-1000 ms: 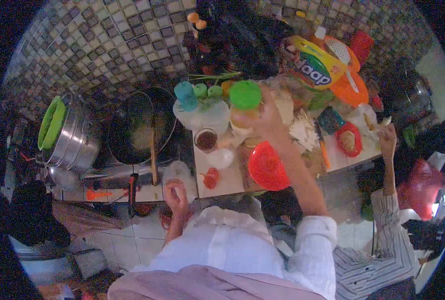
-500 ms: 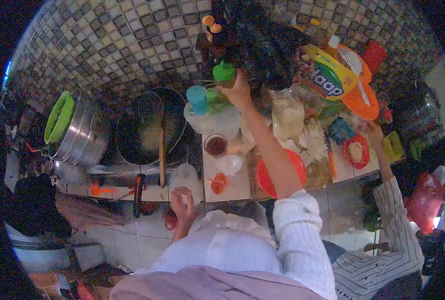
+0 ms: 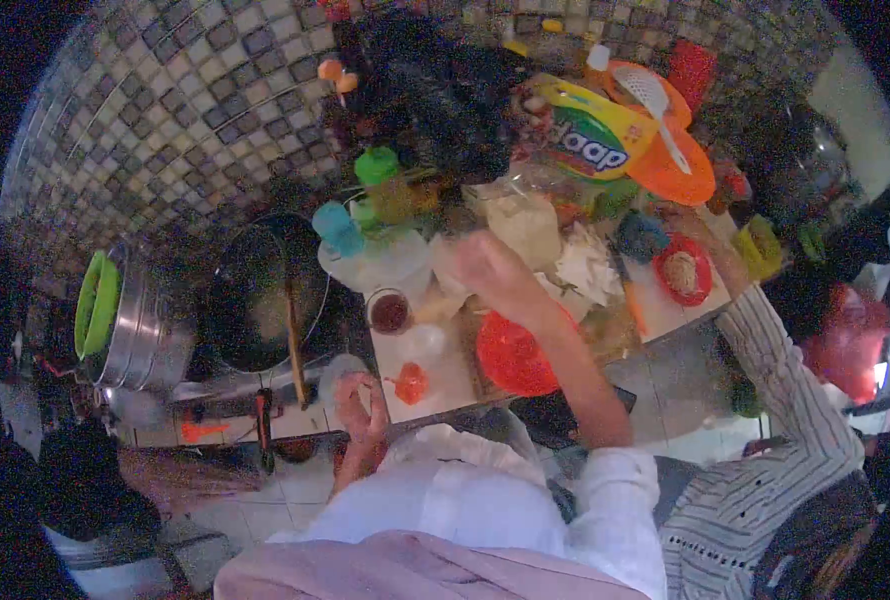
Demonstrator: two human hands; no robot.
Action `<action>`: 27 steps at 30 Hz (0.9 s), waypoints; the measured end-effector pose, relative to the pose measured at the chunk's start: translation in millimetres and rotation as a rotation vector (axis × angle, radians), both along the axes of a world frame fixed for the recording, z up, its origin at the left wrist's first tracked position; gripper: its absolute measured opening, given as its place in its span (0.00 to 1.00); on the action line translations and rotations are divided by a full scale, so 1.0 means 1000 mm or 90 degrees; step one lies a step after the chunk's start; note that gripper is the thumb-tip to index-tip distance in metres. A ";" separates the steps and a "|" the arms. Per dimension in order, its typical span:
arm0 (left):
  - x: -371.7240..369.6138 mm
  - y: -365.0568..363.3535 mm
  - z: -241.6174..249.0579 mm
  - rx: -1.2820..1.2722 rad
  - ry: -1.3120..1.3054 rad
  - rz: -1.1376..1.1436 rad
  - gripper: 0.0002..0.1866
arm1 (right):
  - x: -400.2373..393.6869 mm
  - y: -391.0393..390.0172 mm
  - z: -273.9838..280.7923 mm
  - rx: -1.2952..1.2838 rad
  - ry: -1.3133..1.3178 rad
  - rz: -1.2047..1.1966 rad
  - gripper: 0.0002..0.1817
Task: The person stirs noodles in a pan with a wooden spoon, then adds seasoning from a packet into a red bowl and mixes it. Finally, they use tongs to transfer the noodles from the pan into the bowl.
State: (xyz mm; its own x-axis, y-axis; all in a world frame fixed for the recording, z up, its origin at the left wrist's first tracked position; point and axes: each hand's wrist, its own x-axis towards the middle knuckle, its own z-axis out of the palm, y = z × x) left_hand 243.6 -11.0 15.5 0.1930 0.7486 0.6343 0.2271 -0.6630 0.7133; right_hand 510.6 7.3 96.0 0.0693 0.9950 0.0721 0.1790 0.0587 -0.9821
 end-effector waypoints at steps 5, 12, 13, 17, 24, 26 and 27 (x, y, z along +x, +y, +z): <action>0.015 0.010 -0.001 -0.016 0.021 -0.042 0.10 | 0.080 -0.079 -0.034 -0.022 -0.047 -0.272 0.12; 0.045 0.003 0.009 0.039 -0.060 -0.053 0.18 | 0.228 -0.080 -0.133 0.123 -0.552 -0.798 0.16; 0.049 0.001 0.006 0.050 -0.030 -0.022 0.18 | 0.239 -0.075 -0.136 0.056 -0.560 -0.820 0.15; 0.082 -0.017 0.013 -0.040 -0.085 -0.001 0.18 | 0.237 -0.075 -0.108 -0.002 -0.517 -0.655 0.10; 0.169 -0.042 0.044 -0.147 -0.035 -0.100 0.21 | 0.185 -0.125 -0.028 0.016 -0.294 -0.429 0.07; 0.198 -0.050 0.054 -0.430 -0.193 -0.285 0.25 | 0.146 -0.135 0.018 -0.039 0.079 -0.295 0.08; 0.205 -0.054 0.058 -0.437 -0.192 -0.282 0.25 | 0.135 -0.139 0.012 -0.033 0.140 -0.268 0.06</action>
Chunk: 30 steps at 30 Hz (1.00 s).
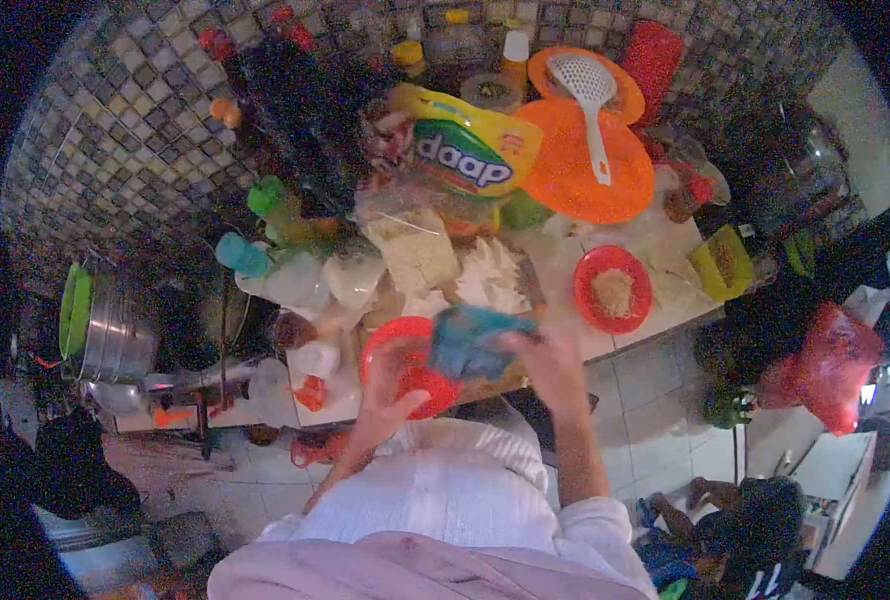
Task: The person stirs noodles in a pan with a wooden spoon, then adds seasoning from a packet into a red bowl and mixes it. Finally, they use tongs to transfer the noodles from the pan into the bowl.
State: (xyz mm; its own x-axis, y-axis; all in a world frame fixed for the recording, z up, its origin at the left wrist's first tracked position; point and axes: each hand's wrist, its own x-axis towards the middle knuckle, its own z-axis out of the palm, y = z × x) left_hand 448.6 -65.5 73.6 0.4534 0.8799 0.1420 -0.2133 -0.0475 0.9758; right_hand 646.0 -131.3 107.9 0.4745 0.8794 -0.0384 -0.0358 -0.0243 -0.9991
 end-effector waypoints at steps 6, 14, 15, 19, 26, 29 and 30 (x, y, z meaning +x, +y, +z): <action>0.017 -0.032 0.001 -0.264 0.128 -0.253 0.22 | -0.020 -0.012 -0.020 -0.024 0.125 0.074 0.08; 0.010 -0.048 -0.009 -0.383 0.148 -0.197 0.13 | -0.018 -0.024 -0.035 -0.160 0.150 0.344 0.20; 0.009 -0.050 -0.009 -0.392 0.145 -0.185 0.13 | -0.020 -0.026 -0.041 -0.149 0.154 0.345 0.21; 0.006 -0.051 -0.003 -0.433 0.161 -0.177 0.15 | -0.024 -0.024 -0.043 -0.173 0.154 0.369 0.20; -0.001 -0.059 -0.037 -0.511 0.057 -0.155 0.18 | -0.029 -0.016 -0.047 -0.251 0.088 0.377 0.18; -0.002 -0.058 -0.042 -0.508 0.030 -0.164 0.19 | -0.029 -0.012 -0.051 -0.252 0.043 0.391 0.17; -0.003 -0.057 -0.041 -0.512 0.027 -0.161 0.19 | -0.030 -0.010 -0.051 -0.254 0.027 0.384 0.16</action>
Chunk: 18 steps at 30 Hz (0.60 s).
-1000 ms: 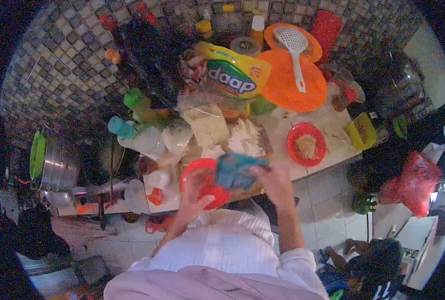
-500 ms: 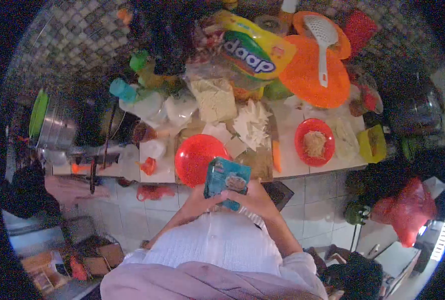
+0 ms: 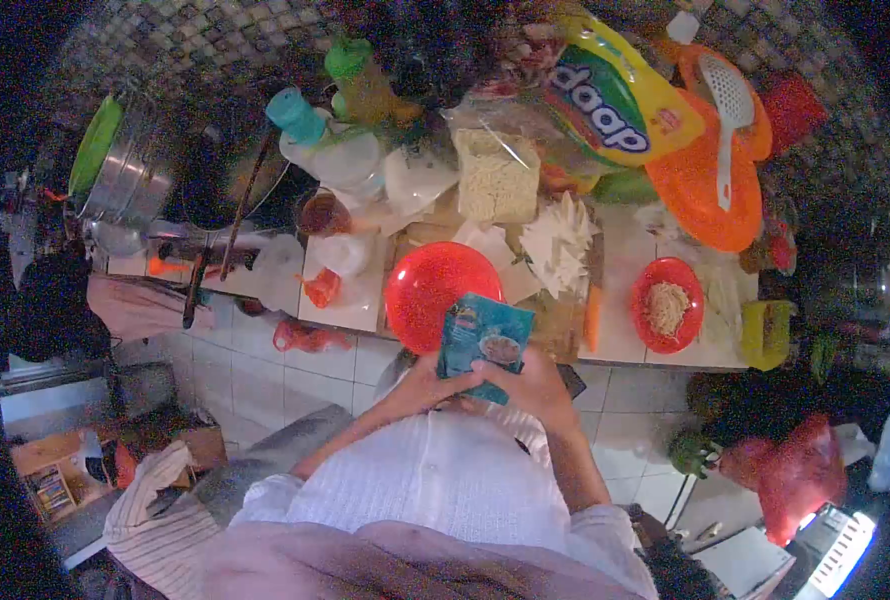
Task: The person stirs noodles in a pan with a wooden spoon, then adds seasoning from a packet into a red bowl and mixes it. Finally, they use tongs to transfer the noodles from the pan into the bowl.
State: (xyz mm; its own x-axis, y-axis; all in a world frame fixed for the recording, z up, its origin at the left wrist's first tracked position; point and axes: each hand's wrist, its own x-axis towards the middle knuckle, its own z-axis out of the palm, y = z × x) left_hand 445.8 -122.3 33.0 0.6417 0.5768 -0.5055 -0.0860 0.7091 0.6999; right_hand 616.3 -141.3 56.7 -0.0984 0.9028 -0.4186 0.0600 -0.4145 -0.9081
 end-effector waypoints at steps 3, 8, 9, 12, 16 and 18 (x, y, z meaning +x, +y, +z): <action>-0.001 0.002 0.000 -0.044 0.038 -0.019 0.20 | -0.007 0.007 0.011 -0.020 -0.004 -0.019 0.14; -0.003 0.001 -0.014 -0.083 -0.001 -0.002 0.21 | -0.013 0.013 0.010 -0.047 -0.039 -0.032 0.12; -0.003 0.002 -0.013 -0.088 -0.003 0.000 0.21 | -0.014 0.014 0.012 -0.035 -0.060 -0.029 0.12; -0.006 0.005 -0.014 -0.083 -0.018 -0.005 0.21 | -0.018 0.017 0.015 -0.021 -0.109 -0.018 0.12; -0.010 0.008 -0.014 -0.096 -0.024 -0.037 0.21 | -0.022 0.017 0.013 -0.047 -0.093 -0.032 0.13; -0.012 0.010 -0.010 -0.103 -0.027 -0.042 0.21 | -0.024 0.019 0.016 -0.051 -0.090 -0.032 0.13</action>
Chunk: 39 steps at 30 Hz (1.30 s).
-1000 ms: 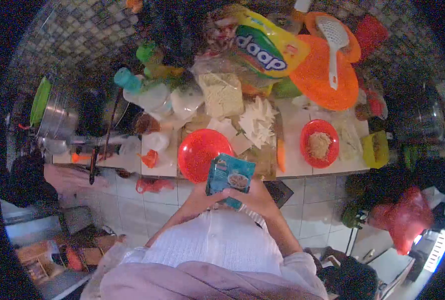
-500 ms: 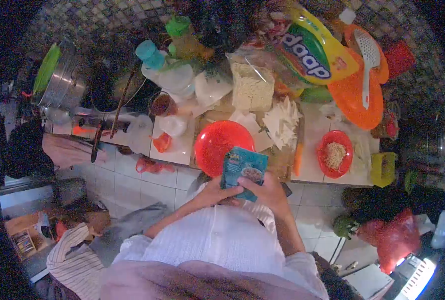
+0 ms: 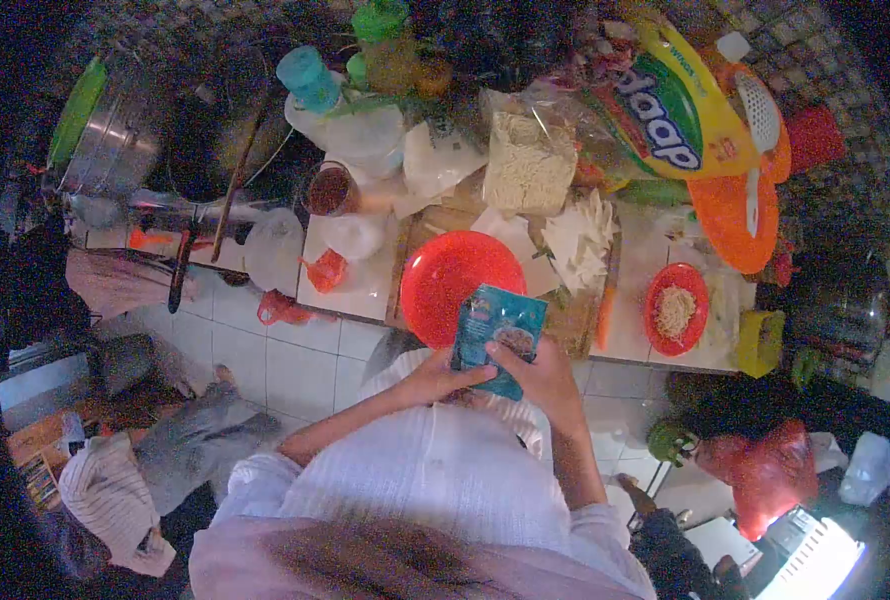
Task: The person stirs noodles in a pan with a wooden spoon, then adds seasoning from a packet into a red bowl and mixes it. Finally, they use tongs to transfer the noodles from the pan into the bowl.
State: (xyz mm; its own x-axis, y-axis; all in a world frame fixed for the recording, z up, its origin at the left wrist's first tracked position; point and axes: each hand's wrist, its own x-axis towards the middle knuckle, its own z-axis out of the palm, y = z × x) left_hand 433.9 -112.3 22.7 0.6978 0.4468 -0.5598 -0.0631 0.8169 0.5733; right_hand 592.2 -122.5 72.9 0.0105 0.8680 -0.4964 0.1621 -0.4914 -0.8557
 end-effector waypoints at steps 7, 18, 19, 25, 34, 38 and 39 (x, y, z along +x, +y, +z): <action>0.000 -0.002 -0.006 -0.017 -0.008 -0.015 0.22 | -0.002 0.003 0.005 -0.034 -0.018 0.010 0.12; -0.001 0.002 0.009 -0.039 -0.017 0.007 0.22 | 0.000 0.002 0.000 -0.028 -0.035 0.021 0.13; -0.001 0.001 0.008 -0.044 -0.009 0.013 0.22 | 0.001 0.001 -0.003 -0.024 -0.056 0.029 0.13; 0.002 0.005 0.004 -0.075 0.010 0.004 0.21 | -0.004 0.011 -0.002 0.018 -0.097 -0.009 0.13; 0.003 -0.003 0.016 -0.112 -0.002 0.046 0.21 | 0.000 0.003 0.000 -0.034 -0.067 0.016 0.12; 0.001 0.003 0.021 -0.106 0.019 0.007 0.20 | -0.001 0.007 -0.002 -0.040 -0.017 -0.012 0.12; 0.000 0.004 0.023 -0.105 0.019 0.006 0.20 | -0.002 0.008 0.000 -0.044 -0.023 -0.017 0.12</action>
